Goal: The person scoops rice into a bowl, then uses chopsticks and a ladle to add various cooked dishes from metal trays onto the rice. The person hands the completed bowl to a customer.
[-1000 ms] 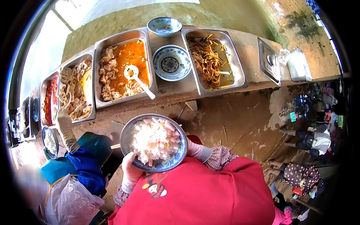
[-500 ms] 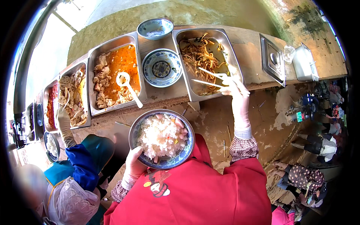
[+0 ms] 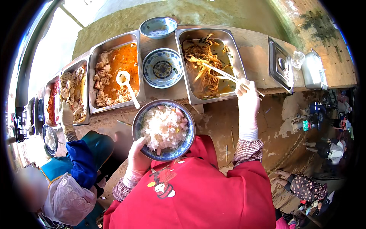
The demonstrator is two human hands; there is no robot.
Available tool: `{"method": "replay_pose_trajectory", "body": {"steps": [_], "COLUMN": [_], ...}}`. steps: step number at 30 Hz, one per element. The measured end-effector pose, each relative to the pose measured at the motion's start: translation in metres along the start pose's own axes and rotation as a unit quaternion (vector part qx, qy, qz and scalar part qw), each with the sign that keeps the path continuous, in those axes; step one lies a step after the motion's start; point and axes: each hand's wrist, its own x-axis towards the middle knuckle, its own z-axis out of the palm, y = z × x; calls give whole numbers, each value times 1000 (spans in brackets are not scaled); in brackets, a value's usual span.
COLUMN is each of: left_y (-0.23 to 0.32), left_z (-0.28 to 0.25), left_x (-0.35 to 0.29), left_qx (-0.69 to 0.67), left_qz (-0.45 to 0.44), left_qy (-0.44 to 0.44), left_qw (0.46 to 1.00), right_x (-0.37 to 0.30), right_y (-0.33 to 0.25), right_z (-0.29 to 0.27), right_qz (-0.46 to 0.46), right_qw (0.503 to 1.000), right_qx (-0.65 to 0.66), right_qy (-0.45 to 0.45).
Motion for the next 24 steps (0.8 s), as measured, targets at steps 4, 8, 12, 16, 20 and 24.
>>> {"method": "replay_pose_trajectory", "body": {"steps": [4, 8, 12, 16, 20, 24], "left_y": [-4, -3, -3, -4, 0, 2], "left_z": [1, 13, 17, 46, 52, 59], "left_x": [7, 16, 27, 35, 59, 97], "left_qx": [-23, -42, -44, -55, -74, -89], "left_qz": [-12, -29, -33, -29, -30, -53], "left_qy": [-10, -18, -57, -80, -128, -172], "left_qw": [1000, 999, 997, 995, 989, 980], "right_x": [-4, -3, 4, 13, 17, 9], "right_y": [-26, -65, -104, -149, -174, -202], "right_z": [11, 32, 59, 86, 103, 127], "right_qz": [-34, -85, -136, -192, -215, -253], "right_qw": [998, 995, 990, 981, 964, 942], "right_qx": [45, 48, 17, 18, 2, 13], "right_qy": [-30, -28, -23, -32, -158, -219]}}
